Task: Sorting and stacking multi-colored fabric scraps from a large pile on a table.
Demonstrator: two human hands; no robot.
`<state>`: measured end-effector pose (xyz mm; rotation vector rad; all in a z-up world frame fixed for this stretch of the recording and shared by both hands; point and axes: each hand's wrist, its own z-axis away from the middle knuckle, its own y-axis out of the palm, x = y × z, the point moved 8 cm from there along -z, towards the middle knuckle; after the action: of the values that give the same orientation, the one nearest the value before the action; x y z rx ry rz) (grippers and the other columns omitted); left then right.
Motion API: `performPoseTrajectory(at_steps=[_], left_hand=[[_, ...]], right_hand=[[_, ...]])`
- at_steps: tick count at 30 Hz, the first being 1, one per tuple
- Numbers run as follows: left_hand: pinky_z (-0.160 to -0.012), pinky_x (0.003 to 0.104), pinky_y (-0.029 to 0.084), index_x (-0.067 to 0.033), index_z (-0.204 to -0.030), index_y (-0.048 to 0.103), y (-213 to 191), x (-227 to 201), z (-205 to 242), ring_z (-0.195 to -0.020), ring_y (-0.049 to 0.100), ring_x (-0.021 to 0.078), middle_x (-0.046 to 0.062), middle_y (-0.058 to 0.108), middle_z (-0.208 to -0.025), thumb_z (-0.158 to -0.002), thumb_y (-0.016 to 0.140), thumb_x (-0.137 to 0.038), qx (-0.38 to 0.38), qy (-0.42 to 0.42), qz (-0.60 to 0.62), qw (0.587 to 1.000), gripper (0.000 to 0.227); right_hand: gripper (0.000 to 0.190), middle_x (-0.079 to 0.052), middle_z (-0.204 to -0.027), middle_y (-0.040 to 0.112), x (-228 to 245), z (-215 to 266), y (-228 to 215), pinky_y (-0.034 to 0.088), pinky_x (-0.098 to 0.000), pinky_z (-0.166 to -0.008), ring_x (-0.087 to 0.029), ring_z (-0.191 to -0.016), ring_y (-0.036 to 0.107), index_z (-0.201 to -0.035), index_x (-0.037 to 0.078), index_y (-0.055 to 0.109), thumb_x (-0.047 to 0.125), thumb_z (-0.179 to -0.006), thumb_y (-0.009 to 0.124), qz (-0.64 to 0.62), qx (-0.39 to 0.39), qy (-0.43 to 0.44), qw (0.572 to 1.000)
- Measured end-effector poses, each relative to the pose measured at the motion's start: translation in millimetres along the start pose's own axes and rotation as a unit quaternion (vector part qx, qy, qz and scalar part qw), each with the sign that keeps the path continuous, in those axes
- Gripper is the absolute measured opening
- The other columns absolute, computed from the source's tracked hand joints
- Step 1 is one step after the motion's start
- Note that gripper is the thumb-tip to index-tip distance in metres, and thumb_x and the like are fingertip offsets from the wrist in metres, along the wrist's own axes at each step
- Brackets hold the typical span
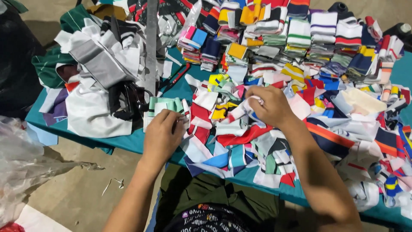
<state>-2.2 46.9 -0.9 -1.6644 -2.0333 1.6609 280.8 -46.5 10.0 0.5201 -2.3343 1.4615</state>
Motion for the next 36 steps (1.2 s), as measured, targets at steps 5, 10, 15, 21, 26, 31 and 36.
performPoseTrajectory(at_steps=[5, 10, 15, 21, 26, 31, 36], left_hand=[[-0.068, 0.042, 0.057, -0.0119, -0.1, 0.07, 26, -18, -1, -0.083, 0.069, 0.0352, 0.008, 0.065, -0.087, -0.089, 0.07, -0.01, 0.011, 0.021, 0.084, 0.996, 0.011], [-0.071, 0.042, 0.057, -0.0112, -0.101, 0.068, 43, -81, -24, -0.083, 0.069, 0.0363, 0.009, 0.064, -0.089, -0.092, 0.065, -0.008, 0.026, 0.047, 0.237, 0.97, 0.01], [-0.071, 0.044, 0.058, -0.0121, -0.105, 0.067, 69, -124, -39, -0.085, 0.071, 0.0386, 0.011, 0.068, -0.089, -0.094, 0.068, -0.012, 0.054, 0.071, 0.355, 0.931, 0.01], [-0.07, 0.046, 0.06, -0.0111, -0.115, 0.069, 44, -120, -52, -0.083, 0.073, 0.0408, 0.015, 0.073, -0.092, -0.096, 0.064, -0.01, 0.039, 0.078, 0.31, 0.947, 0.02], [-0.087, 0.047, 0.052, -0.0059, -0.115, 0.066, 57, -50, -49, -0.096, 0.066, 0.0401, 0.017, 0.066, -0.1, -0.089, 0.069, -0.002, -0.008, 0.087, 0.003, 0.996, 0.027], [-0.106, 0.053, 0.044, 0.0064, -0.131, 0.062, 57, -37, -50, -0.123, 0.057, 0.0506, 0.032, 0.06, -0.128, -0.084, 0.061, 0.011, 0.098, 0.021, -0.132, 0.986, 0.047], [-0.095, 0.051, 0.052, 0.0161, -0.135, 0.056, 63, -25, -68, -0.104, 0.067, 0.0477, 0.034, 0.066, -0.112, -0.096, 0.05, 0.0, 0.154, 0.034, -0.133, 0.978, 0.043]], right_hand=[[0.022, -0.009, -0.086, 0.076, 16, 2, -6, 0.056, -0.0414, -0.082, -0.031, -0.082, 0.073, -0.108, 0.016, 0.076, 0.021, -0.088, 0.071, 0.08, -0.046, -0.042, 0.995], [0.061, -0.013, -0.128, 0.067, 66, 2, -30, 0.046, -0.0465, -0.108, -0.036, -0.122, 0.062, -0.128, 0.008, 0.07, 0.009, -0.067, 0.062, 0.023, -0.12, -0.138, 0.983], [0.046, -0.011, -0.085, 0.072, 6, 10, -10, 0.054, -0.0433, -0.092, -0.029, -0.088, 0.071, -0.1, 0.009, 0.08, -0.001, -0.067, 0.049, -0.24, 0.011, 0.057, 0.969], [0.029, -0.002, -0.058, 0.064, -22, 16, -54, 0.053, -0.0302, -0.078, -0.019, -0.064, 0.063, -0.082, 0.015, 0.073, 0.005, -0.078, 0.046, -0.158, -0.129, 0.132, 0.97], [0.028, 0.0, -0.059, 0.064, -32, 32, -62, 0.052, -0.027, -0.078, -0.017, -0.066, 0.063, -0.093, 0.017, 0.071, 0.007, -0.083, 0.047, -0.075, -0.239, 0.143, 0.958], [0.012, -0.007, -0.1, 0.075, 12, 16, -60, 0.05, -0.0385, -0.065, -0.032, -0.068, 0.066, -0.078, 0.005, 0.061, 0.01, -0.088, 0.067, -0.067, -0.185, 0.066, 0.978], [0.029, 0.0, -0.072, 0.066, 27, 14, -47, 0.056, -0.034, -0.071, -0.025, -0.074, 0.067, -0.105, 0.014, 0.07, 0.032, -0.086, 0.082, 0.141, -0.208, -0.036, 0.967]])
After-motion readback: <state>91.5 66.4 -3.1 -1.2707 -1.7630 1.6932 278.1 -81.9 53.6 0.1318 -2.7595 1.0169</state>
